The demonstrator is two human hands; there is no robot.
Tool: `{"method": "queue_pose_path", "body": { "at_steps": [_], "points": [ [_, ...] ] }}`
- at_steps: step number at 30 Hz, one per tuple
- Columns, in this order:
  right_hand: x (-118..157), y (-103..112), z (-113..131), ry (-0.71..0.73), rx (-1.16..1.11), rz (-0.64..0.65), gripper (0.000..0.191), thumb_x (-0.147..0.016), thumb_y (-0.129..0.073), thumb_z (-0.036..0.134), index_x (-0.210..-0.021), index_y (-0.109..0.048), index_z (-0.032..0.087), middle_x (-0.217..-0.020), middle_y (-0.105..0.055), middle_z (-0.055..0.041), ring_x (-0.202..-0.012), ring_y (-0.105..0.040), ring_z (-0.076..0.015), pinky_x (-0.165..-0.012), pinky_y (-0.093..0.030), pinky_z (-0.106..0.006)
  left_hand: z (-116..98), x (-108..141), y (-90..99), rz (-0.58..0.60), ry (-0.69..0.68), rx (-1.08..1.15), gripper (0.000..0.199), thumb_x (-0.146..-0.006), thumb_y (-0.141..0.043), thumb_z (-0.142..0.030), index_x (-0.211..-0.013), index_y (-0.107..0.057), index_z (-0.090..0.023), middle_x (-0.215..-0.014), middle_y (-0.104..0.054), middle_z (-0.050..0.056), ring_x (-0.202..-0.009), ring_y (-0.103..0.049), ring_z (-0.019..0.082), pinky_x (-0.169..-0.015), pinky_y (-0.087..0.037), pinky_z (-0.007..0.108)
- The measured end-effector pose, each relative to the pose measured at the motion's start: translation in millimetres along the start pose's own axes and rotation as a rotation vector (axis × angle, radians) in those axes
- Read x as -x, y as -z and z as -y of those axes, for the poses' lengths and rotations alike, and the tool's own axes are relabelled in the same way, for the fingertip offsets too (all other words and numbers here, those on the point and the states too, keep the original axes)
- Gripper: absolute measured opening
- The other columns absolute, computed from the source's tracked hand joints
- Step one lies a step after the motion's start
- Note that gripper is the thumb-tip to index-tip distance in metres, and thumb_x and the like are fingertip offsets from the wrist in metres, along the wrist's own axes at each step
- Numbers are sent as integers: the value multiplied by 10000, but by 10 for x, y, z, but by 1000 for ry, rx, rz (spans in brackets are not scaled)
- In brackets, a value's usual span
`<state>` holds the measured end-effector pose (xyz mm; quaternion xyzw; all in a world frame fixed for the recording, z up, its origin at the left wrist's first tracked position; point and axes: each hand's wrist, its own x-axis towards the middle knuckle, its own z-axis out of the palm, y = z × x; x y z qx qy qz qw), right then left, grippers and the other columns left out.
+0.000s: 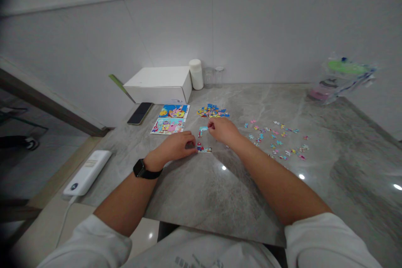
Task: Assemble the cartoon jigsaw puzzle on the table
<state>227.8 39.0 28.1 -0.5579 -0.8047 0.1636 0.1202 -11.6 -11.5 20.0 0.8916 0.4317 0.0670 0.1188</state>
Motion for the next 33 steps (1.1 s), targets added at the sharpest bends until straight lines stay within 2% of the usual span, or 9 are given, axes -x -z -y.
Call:
{"method": "queue_pose_path", "body": {
  "at_steps": [5, 11, 16, 20, 25, 28, 33],
  "points": [
    [-4, 160, -94, -35, 18, -40, 167, -937, -644, 204, -997, -799, 221, -1005, -816, -50, -905, -723, -199, -793, -483, -282, -26, -10, -21, -10, -38, 41, 234, -940, -769, -384, -1124, -750, -242, -1043, -717, 35, -916, -673, 202, -780, -477, 309],
    [28, 352, -199, -85, 24, -146, 219, -964, -632, 270, -1078, -812, 223, -1028, -820, -64, -912, -730, -216, -814, -510, -300, 0, -24, -79, 2, -64, 40, 227, -955, -749, -373, -1137, -755, -237, -1052, -708, 42, -939, -673, 208, -795, -493, 312],
    [58, 492, -280, -99, 16, -218, 219, -953, -642, 286, -1063, -814, 207, -1022, -820, -74, -902, -725, -217, -832, -520, -314, -8, -24, -69, 18, -63, 45, 207, -970, -726, -355, -1144, -773, -253, -1092, -706, 48, -976, -675, 206, -847, -506, 307],
    [145, 770, -409, -131, -28, -326, 212, -944, -648, 311, -1033, -813, 210, -1001, -809, -73, -865, -711, -214, -829, -523, -326, -22, -18, -50, 38, -59, 34, 215, -980, -711, -364, -1155, -772, -255, -1079, -709, 46, -953, -680, 206, -839, -507, 311],
    [350, 1117, -706, -226, -65, -480, 247, -969, -636, 375, -1043, -802, 208, -968, -788, -87, -850, -687, -227, -814, -524, -341, -19, -25, -51, 44, -60, 30, 217, -978, -701, -364, -1149, -771, -250, -1066, -712, 52, -948, -684, 210, -832, -507, 313],
    [522, 1128, -917, -263, -46, -494, 244, -967, -627, 373, -1025, -795, 207, -958, -783, -93, -841, -679, -231, -809, -522, -346, -13, -30, -60, 38, -72, 36, 215, -983, -688, -363, -1145, -769, -248, -1067, -710, 58, -959, -689, 215, -845, -511, 317],
    [889, 890, -1363, -346, -49, -481, 225, -919, -628, 313, -1038, -783, 203, -936, -782, -77, -809, -674, -212, -795, -513, -332, 21, -34, -56, 36, -76, 41, 225, -972, -690, -376, -1139, -773, -252, -1094, -725, 66, -976, -695, 227, -855, -518, 323]
  ]
}}
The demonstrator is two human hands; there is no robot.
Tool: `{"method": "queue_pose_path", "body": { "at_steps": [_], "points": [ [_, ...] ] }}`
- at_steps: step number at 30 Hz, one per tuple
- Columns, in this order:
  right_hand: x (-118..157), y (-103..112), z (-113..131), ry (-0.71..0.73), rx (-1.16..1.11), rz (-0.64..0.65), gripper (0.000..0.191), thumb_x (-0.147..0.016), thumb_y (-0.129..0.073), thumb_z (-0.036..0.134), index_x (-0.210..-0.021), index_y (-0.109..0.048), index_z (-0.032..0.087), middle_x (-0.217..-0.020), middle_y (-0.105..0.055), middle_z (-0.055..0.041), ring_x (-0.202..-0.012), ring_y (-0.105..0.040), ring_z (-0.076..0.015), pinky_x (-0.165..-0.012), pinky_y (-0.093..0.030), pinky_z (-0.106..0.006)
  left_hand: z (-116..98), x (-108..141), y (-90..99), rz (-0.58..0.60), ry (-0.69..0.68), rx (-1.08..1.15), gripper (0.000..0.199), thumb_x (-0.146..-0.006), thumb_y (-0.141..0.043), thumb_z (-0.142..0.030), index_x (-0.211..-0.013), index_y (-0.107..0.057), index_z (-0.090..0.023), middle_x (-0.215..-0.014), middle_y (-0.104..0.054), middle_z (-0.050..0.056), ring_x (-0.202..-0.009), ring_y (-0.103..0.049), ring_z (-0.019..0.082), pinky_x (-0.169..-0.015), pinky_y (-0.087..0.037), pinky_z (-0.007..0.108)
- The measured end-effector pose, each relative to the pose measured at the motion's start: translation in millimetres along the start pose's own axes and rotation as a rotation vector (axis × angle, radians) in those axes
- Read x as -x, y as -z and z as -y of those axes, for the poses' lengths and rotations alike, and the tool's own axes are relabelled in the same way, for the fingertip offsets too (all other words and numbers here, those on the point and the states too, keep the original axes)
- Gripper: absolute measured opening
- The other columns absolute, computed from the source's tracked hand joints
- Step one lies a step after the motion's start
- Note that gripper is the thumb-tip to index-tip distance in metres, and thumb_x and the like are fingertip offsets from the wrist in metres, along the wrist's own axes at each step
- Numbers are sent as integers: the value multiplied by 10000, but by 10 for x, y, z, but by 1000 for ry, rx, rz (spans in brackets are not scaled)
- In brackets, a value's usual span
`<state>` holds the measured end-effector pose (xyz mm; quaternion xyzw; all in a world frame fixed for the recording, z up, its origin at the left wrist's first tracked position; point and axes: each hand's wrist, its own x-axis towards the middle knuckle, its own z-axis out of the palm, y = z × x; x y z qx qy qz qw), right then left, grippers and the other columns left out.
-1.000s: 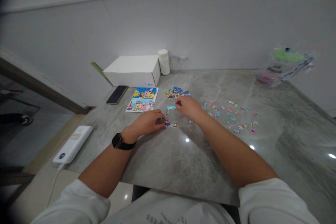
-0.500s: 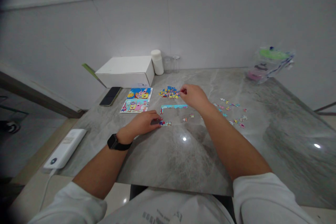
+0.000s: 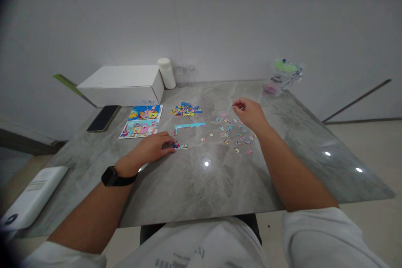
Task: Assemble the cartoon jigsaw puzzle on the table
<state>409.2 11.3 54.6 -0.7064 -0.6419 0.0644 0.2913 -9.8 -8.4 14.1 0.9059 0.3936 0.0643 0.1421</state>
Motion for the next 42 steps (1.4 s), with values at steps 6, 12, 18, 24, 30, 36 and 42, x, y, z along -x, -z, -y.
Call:
{"method": "queue_pose_path", "body": {
  "at_steps": [6, 12, 18, 24, 30, 36, 42],
  "points": [
    [233, -110, -628, -126, 22, -74, 293, -906, -593, 293, -1126, -760, 194, -942, -780, -74, -787, -678, -206, -792, -509, -329, -16, -23, 3, -53, -38, 36, 230, -1013, -625, -396, -1112, -772, -250, -1086, -719, 64, -977, -693, 217, -885, -523, 329],
    [251, -119, -772, -4, 134, 20, 258, -937, -586, 312, -1067, -782, 206, -1004, -789, -83, -873, -684, -219, -842, -498, -333, -53, -58, -47, -164, -29, 77, 338, -1053, -546, -489, -1111, -752, -226, -1102, -724, 74, -975, -701, 220, -880, -539, 346],
    [242, -55, -832, 37, 233, 90, 271, -961, -574, 315, -1082, -791, 208, -1063, -794, -88, -915, -682, -222, -867, -489, -334, -36, -57, -53, -245, 12, 98, 326, -1054, -530, -472, -1087, -743, -228, -1123, -735, 78, -1029, -707, 231, -970, -541, 376],
    [229, 80, -944, -76, 283, 54, 261, -951, -590, 297, -1087, -798, 216, -1109, -805, -97, -948, -697, -241, -902, -508, -359, -57, -64, -53, -280, 24, 89, 349, -1040, -538, -490, -1135, -741, -223, -1067, -734, 74, -988, -708, 241, -928, -554, 381],
    [240, 145, -949, -85, 287, 83, 241, -955, -614, 291, -1082, -803, 211, -1087, -810, -95, -962, -711, -235, -895, -507, -344, -51, -63, -44, -273, 18, 89, 379, -1041, -516, -504, -1163, -736, -221, -1051, -727, 75, -961, -701, 236, -913, -550, 370],
    [244, 304, -1159, -216, 326, 148, 192, -930, -678, 317, -1016, -820, 221, -1039, -819, -98, -923, -731, -232, -806, -509, -314, -40, -73, -51, -266, 32, 78, 403, -1034, -505, -521, -1170, -740, -225, -1069, -737, 82, -981, -702, 250, -921, -551, 378],
    [244, 433, -1388, -301, 455, 214, 208, -888, -722, 391, -897, -841, 220, -946, -818, -129, -859, -739, -261, -753, -525, -336, -4, -85, -100, -238, 41, 87, 410, -1021, -508, -524, -1196, -744, -238, -1085, -743, 74, -903, -689, 235, -895, -556, 382]
  ]
}}
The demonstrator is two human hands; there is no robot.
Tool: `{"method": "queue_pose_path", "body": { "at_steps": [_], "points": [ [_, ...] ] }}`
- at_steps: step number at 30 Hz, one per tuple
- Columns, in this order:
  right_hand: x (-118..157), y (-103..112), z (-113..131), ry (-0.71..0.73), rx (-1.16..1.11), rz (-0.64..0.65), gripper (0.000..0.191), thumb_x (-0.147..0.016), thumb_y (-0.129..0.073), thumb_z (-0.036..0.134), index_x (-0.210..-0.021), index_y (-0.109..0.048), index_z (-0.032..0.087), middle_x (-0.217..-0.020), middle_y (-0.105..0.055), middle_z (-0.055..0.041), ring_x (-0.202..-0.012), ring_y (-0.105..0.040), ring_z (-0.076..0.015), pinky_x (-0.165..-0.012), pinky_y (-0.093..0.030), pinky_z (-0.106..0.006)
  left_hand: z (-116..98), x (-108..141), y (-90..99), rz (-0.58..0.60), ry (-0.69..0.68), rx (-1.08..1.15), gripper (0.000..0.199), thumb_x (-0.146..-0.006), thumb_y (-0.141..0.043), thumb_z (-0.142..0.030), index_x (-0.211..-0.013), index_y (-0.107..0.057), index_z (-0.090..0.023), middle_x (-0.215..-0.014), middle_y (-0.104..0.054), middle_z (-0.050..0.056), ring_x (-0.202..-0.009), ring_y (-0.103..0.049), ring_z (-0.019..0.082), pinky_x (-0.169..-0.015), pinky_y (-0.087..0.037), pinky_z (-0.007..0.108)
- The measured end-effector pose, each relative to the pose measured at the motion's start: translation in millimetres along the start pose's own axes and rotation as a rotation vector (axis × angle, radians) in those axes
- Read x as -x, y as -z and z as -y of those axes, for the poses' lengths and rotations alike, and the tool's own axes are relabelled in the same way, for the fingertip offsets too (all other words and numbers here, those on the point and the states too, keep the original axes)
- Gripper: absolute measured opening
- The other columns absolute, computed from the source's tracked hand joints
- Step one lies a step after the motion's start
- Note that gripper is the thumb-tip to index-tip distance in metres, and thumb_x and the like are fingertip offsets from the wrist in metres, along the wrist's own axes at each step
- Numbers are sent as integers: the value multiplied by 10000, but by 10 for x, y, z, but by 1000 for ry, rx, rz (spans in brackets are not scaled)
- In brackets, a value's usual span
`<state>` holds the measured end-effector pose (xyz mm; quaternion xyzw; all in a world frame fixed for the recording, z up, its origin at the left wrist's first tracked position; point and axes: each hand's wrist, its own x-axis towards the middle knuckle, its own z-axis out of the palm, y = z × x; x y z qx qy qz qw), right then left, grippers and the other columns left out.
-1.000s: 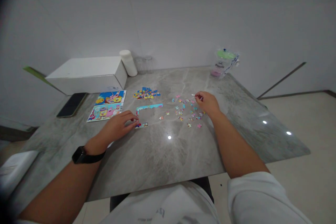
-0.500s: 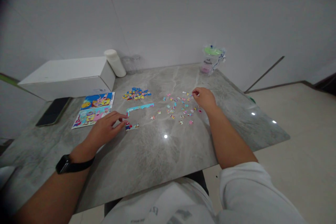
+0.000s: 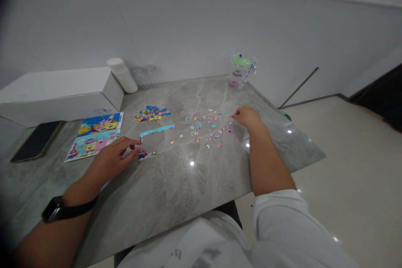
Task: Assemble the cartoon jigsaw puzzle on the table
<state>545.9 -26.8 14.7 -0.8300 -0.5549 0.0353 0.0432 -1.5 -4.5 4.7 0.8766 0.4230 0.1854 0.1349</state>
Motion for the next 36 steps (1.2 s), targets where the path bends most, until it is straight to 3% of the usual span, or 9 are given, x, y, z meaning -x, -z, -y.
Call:
{"method": "queue_pose_path", "body": {
  "at_steps": [5, 13, 24, 30, 36],
  "points": [
    [25, 19, -12, 4, 40, 148, 106, -845, -770, 313, -830, -836, 232, -913, -814, -114, -814, -727, -255, -737, -516, -343, 16, -4, -31, 24, -1, -6, 448, -1027, -499, -564, -1191, -747, -229, -1090, -742, 78, -902, -700, 241, -862, -554, 373],
    [13, -6, 13, -37, 51, 235, 107, -841, -813, 333, -818, -831, 230, -934, -808, -121, -828, -724, -259, -765, -527, -356, 38, 4, -62, 60, -11, -6, 445, -1039, -481, -546, -1199, -749, -229, -1129, -745, 87, -977, -719, 256, -891, -560, 377],
    [-22, 3, -22, -50, 145, 263, 243, -939, -694, 341, -1014, -844, 166, -1078, -808, -161, -965, -743, -276, -836, -537, -341, 32, 7, -44, 79, -14, -9, 485, -1049, -462, -570, -1176, -752, -202, -1175, -747, 107, -1023, -726, 270, -951, -548, 392],
    [31, 94, -17, -29, 81, 301, 221, -886, -777, 411, -923, -826, 199, -990, -808, -117, -871, -728, -248, -745, -511, -319, 17, 6, -43, 80, -7, -15, 507, -1050, -451, -590, -1195, -748, -205, -1178, -745, 107, -1050, -723, 279, -941, -550, 399],
    [14, -5, 84, 11, 55, 304, 296, -823, -834, 488, -867, -807, 196, -892, -786, -94, -814, -711, -239, -738, -518, -325, 14, 1, -45, 75, -19, -10, 491, -1052, -454, -570, -1200, -754, -212, -1178, -747, 103, -1050, -720, 272, -954, -547, 395]
  ]
}}
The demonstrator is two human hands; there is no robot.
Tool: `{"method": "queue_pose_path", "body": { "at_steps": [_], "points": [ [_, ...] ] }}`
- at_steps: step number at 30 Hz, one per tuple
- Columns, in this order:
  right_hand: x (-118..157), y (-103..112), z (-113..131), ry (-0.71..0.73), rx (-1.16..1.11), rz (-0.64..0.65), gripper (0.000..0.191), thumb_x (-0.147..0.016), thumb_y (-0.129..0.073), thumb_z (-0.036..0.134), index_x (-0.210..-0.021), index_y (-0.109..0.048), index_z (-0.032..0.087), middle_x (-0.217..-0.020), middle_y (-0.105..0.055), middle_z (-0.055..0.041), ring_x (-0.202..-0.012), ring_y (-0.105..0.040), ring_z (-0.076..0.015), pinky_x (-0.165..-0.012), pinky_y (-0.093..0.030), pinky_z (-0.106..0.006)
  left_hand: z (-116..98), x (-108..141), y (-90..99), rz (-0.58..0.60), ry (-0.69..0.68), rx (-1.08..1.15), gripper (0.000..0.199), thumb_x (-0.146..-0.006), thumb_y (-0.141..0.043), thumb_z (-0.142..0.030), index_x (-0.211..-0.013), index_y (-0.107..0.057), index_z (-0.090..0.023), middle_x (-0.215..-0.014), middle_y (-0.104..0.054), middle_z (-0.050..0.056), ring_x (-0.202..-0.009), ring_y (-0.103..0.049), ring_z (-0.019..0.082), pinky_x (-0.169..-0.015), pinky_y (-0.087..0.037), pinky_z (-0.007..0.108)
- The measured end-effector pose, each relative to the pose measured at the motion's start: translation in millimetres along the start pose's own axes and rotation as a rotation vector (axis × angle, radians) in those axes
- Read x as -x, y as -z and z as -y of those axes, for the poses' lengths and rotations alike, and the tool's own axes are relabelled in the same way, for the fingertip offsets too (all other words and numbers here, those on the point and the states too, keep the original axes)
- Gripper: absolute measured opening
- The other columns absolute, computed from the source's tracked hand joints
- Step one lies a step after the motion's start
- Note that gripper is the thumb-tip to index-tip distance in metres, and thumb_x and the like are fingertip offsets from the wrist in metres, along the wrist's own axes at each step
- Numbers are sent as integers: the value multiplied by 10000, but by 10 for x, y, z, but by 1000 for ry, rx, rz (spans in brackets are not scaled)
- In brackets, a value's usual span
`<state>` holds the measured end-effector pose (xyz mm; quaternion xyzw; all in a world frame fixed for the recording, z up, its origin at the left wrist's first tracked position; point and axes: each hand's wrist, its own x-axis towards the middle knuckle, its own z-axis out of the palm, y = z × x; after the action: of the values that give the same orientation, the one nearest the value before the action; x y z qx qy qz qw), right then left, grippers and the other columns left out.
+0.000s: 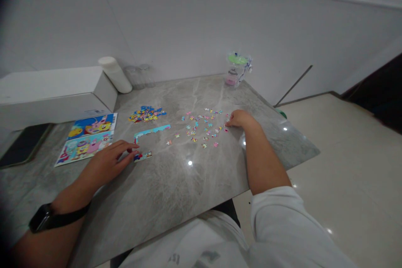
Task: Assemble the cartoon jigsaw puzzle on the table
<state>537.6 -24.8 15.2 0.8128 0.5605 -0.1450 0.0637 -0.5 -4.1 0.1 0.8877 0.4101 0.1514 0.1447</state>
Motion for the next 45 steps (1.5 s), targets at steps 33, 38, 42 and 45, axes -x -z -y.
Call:
{"method": "queue_pose_path", "body": {
  "at_steps": [33, 38, 42, 45],
  "points": [
    [-289, -185, -184, -8, -114, -262, 138, -871, -737, 312, -929, -785, 197, -980, -805, -86, -874, -706, -208, -766, -487, -288, -29, 10, 32, -4, -1, -4, 471, -1049, -461, -549, -1209, -751, -215, -1194, -745, 110, -1046, -723, 266, -935, -558, 383],
    [-202, -118, -53, 24, -236, -330, 153, -903, -689, 274, -1016, -752, 191, -997, -789, -81, -851, -687, -196, -756, -474, -283, -65, 12, 41, -12, 10, 2, 458, -1048, -461, -545, -1188, -750, -217, -1170, -748, 106, -1032, -724, 260, -943, -570, 388],
    [-39, -35, 183, 146, -323, -400, 221, -941, -634, 272, -1123, -734, 198, -1004, -776, -66, -828, -674, -183, -786, -478, -287, -79, 5, 45, 0, -10, 18, 422, -1058, -459, -508, -1206, -739, -228, -1200, -743, 98, -1069, -722, 252, -981, -565, 387],
    [135, -27, 481, 279, -373, -436, 197, -933, -618, 250, -1091, -727, 206, -966, -765, -54, -805, -663, -177, -788, -480, -286, -92, 3, 42, 6, -26, 30, 411, -1068, -458, -505, -1201, -734, -230, -1196, -738, 98, -1078, -716, 250, -976, -564, 384]
  ]
}}
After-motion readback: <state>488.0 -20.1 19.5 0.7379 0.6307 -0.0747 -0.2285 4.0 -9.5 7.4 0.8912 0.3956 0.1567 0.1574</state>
